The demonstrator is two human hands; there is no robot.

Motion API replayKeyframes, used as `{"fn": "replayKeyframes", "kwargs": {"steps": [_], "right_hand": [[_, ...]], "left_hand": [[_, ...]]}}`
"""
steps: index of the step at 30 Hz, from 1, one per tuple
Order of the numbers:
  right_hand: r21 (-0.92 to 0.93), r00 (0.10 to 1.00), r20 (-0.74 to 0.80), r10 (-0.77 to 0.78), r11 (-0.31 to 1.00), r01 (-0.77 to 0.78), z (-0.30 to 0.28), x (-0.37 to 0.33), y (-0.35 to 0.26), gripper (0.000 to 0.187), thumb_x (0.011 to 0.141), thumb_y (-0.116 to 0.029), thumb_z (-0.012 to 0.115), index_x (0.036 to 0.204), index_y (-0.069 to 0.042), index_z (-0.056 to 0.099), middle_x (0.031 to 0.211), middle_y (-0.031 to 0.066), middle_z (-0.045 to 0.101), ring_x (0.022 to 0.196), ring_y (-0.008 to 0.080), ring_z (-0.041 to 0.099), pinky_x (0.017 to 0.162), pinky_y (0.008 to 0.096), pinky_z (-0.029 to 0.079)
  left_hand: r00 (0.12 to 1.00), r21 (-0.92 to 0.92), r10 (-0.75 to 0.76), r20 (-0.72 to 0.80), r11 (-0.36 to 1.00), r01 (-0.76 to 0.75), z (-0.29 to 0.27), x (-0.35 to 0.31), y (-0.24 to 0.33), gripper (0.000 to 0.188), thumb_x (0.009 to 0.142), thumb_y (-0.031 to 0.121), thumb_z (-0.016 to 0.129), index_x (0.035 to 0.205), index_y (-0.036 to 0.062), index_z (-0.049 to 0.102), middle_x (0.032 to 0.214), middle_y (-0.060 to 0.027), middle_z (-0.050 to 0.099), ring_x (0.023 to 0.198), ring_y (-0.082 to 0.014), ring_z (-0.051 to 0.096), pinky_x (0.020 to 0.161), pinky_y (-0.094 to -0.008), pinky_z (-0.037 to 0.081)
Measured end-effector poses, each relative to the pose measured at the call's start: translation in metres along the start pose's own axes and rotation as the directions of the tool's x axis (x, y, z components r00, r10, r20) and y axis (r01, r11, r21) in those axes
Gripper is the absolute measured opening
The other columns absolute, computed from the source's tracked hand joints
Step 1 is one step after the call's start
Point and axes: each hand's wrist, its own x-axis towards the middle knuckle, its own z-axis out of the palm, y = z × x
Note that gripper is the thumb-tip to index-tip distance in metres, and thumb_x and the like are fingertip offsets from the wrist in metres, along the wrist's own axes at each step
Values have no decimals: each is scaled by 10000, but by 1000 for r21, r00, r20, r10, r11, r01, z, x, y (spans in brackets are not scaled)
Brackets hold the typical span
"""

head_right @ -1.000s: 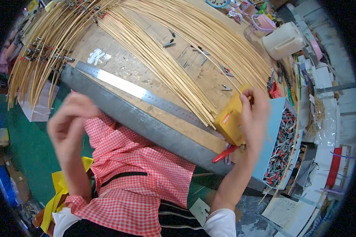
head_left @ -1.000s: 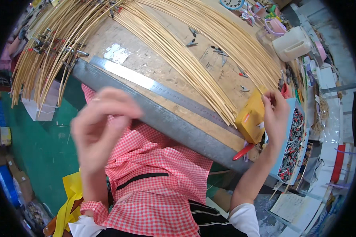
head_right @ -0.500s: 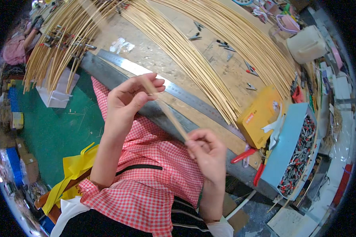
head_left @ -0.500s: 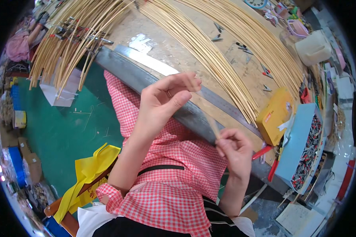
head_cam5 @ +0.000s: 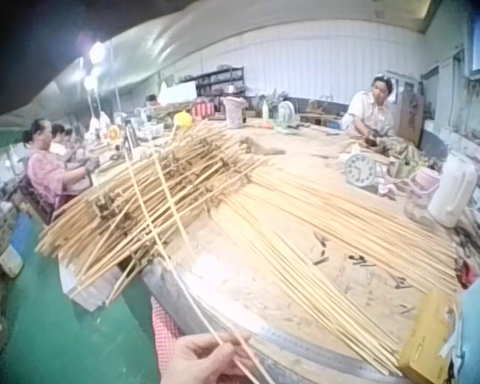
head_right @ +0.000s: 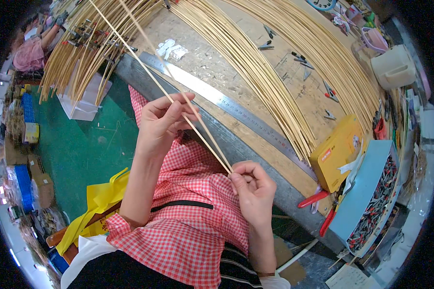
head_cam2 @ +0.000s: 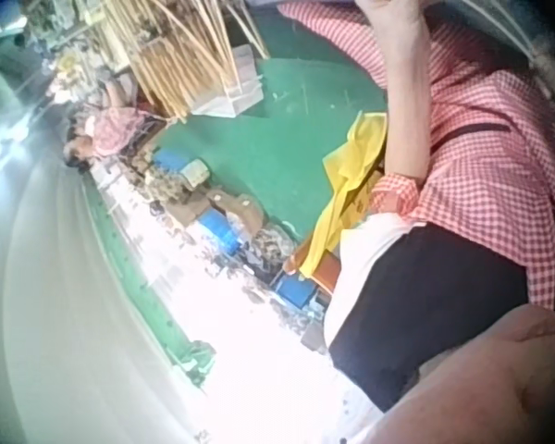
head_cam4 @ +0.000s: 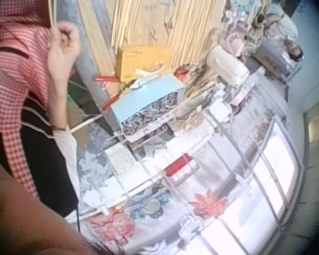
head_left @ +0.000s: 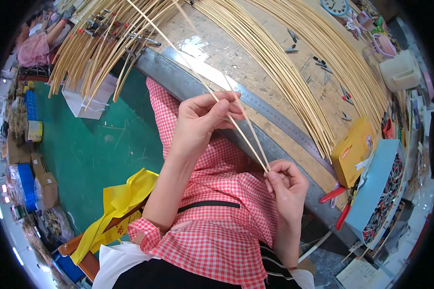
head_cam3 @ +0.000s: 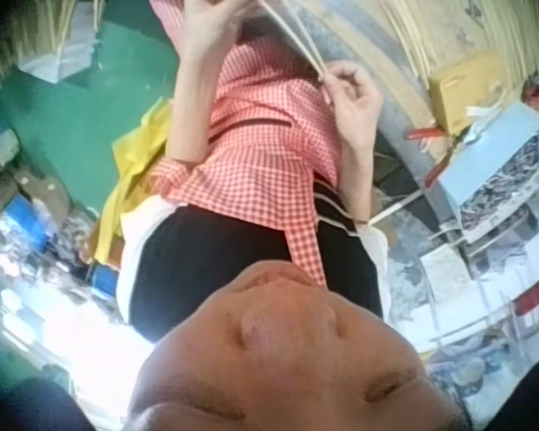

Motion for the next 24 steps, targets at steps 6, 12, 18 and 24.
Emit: {"fn": "replayKeyframes", "kwargs": {"steps": [6,12,18,24], "right_hand": [[-352,936,-178,-304,908,228,0,-2,6,65,857,73,562,909,34,554,902,81,591,749,117,559,648,219,459],[-675,811,-58,-583,621,398,-2,1,-10,124,789,87,607,898,27,612,887,135,610,763,207,600,669,273,476],[-714,805,74,-589,532,455,1,0,-15,202,768,108,611,943,23,662,878,143,606,746,219,603,646,271,474],[-705,821,85,-564,548,450,2,-1,-15,217,753,123,603,941,36,666,872,148,602,748,225,606,652,276,477]], "left_hand": [[999,84,22,-29,996,-19,-7,2,-8,256,844,46,657,1076,-60,626,924,-145,677,752,-194,679,674,-287,587],[998,104,32,-51,994,-27,-7,1,-5,281,811,53,696,1057,-66,630,911,-151,678,761,-228,692,662,-295,596],[998,28,32,58,999,-33,-13,1,-7,282,802,38,696,1061,-61,642,903,-171,688,783,-214,692,661,-268,579],[997,-20,23,67,1000,-22,-17,1,-11,278,801,50,702,1048,-64,645,899,-177,690,799,-221,693,664,-272,584]]}}
